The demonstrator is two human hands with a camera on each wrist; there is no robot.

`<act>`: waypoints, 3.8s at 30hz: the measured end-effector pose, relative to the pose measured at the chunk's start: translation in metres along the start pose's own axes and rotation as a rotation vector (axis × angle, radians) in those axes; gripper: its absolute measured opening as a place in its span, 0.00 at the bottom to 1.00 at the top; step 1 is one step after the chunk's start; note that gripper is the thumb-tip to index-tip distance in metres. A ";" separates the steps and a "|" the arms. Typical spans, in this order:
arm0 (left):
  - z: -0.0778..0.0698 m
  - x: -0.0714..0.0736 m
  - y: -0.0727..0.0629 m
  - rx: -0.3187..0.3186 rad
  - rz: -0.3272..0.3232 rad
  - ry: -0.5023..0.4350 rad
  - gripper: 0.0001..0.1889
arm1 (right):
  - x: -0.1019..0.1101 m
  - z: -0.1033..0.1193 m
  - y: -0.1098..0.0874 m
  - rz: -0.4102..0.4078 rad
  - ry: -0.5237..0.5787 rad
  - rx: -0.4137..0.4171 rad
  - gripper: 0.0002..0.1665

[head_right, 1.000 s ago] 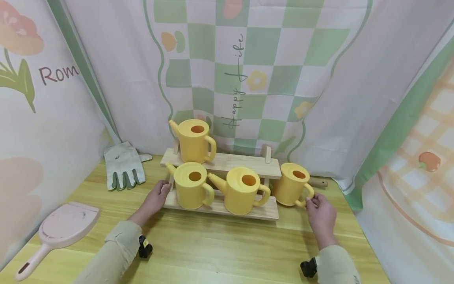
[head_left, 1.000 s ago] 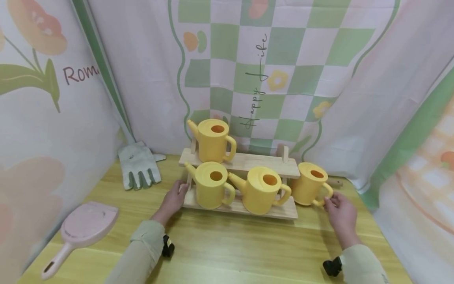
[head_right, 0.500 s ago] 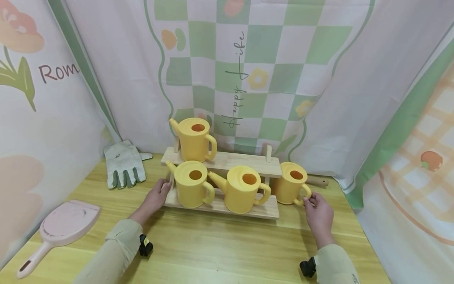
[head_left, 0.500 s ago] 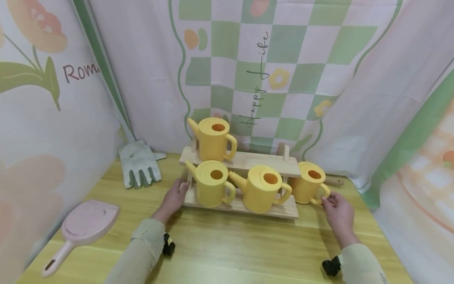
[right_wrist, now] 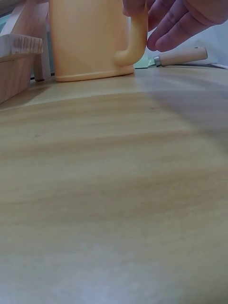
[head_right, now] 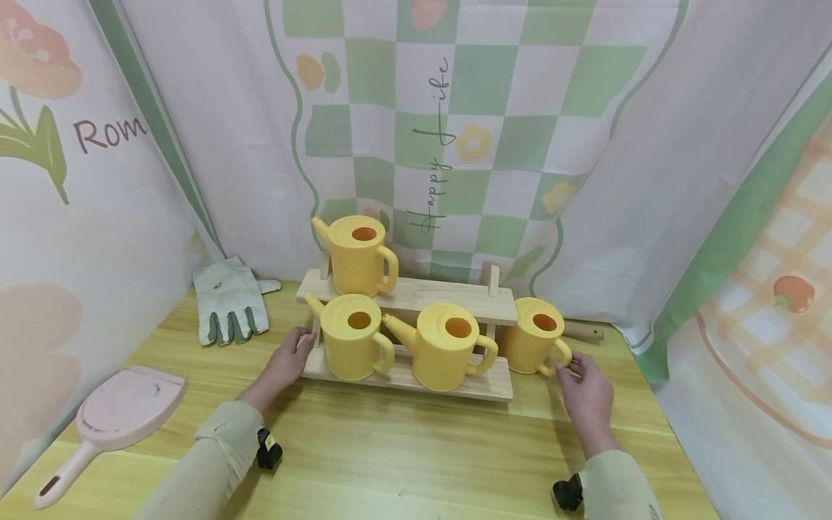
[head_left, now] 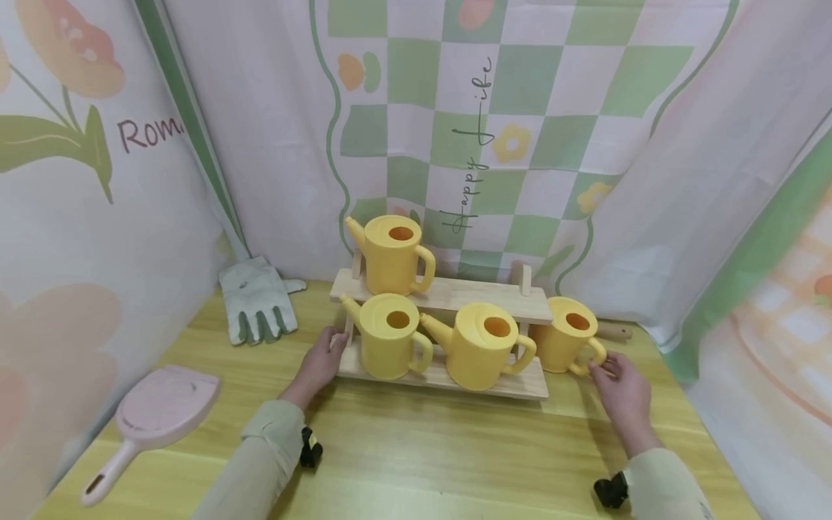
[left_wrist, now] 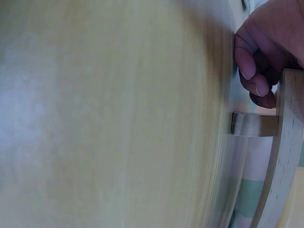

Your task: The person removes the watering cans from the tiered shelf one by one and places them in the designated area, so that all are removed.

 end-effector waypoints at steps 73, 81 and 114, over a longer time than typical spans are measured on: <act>-0.001 0.000 -0.002 0.035 -0.006 -0.035 0.29 | -0.126 0.285 -0.017 0.413 0.298 0.348 0.26; 0.000 0.001 -0.001 0.047 -0.013 -0.023 0.29 | -0.144 0.291 -0.013 0.427 0.297 0.328 0.27; 0.001 0.000 -0.001 0.052 -0.024 -0.024 0.27 | -0.186 0.299 -0.002 0.410 0.112 0.345 0.17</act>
Point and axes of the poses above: each hand's wrist, its own y-axis towards the middle knuckle, its own x-axis out of the back of the hand, z = x × y, the point moved 10 cm from there along y, towards the middle knuckle, and after that the axes turned 12 degrees about y, right-handed, at the moved point
